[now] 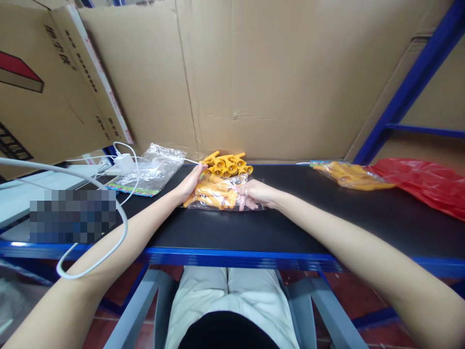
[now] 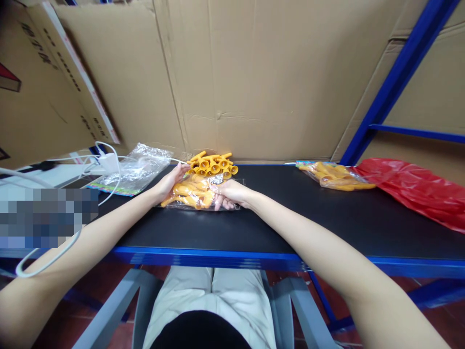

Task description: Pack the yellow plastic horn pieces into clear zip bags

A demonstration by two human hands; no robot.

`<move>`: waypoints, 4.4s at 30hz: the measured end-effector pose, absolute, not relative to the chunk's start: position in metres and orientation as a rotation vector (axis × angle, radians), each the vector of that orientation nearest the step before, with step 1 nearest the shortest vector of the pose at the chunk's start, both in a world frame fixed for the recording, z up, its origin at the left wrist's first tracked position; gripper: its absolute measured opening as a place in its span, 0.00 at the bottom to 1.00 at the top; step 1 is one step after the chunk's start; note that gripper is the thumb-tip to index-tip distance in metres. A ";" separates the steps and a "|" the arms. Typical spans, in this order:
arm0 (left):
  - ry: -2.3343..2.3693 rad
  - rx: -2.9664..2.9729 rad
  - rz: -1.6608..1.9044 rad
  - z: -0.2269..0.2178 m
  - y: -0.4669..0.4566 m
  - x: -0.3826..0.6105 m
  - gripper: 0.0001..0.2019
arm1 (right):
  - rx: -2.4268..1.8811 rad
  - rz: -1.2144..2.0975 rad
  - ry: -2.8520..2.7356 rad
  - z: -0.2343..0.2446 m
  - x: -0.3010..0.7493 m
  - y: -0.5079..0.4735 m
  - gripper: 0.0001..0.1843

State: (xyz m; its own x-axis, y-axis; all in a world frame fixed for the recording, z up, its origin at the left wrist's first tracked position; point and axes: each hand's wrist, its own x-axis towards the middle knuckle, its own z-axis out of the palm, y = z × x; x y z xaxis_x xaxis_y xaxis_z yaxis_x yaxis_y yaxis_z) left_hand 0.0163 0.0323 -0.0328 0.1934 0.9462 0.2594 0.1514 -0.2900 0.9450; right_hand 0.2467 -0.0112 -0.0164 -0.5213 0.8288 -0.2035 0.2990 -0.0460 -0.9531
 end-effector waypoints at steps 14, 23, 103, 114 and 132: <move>1.270 2.004 1.033 -0.033 0.035 0.013 0.24 | -1.012 1.587 -1.783 0.009 0.258 -0.011 0.12; 1.221 2.009 0.929 -0.033 0.038 0.010 0.30 | -0.975 1.366 -1.910 0.016 0.261 -0.017 0.11; 1.075 1.273 1.138 -0.011 0.038 0.088 0.07 | -1.118 1.322 -1.136 0.014 0.324 0.019 0.11; 1.004 1.183 1.041 -0.030 0.050 0.056 0.05 | -1.123 1.485 -1.244 -0.015 0.303 0.020 0.07; 1.099 1.263 0.988 -0.027 0.058 0.042 0.07 | -1.090 1.425 -1.380 -0.028 0.319 0.036 0.09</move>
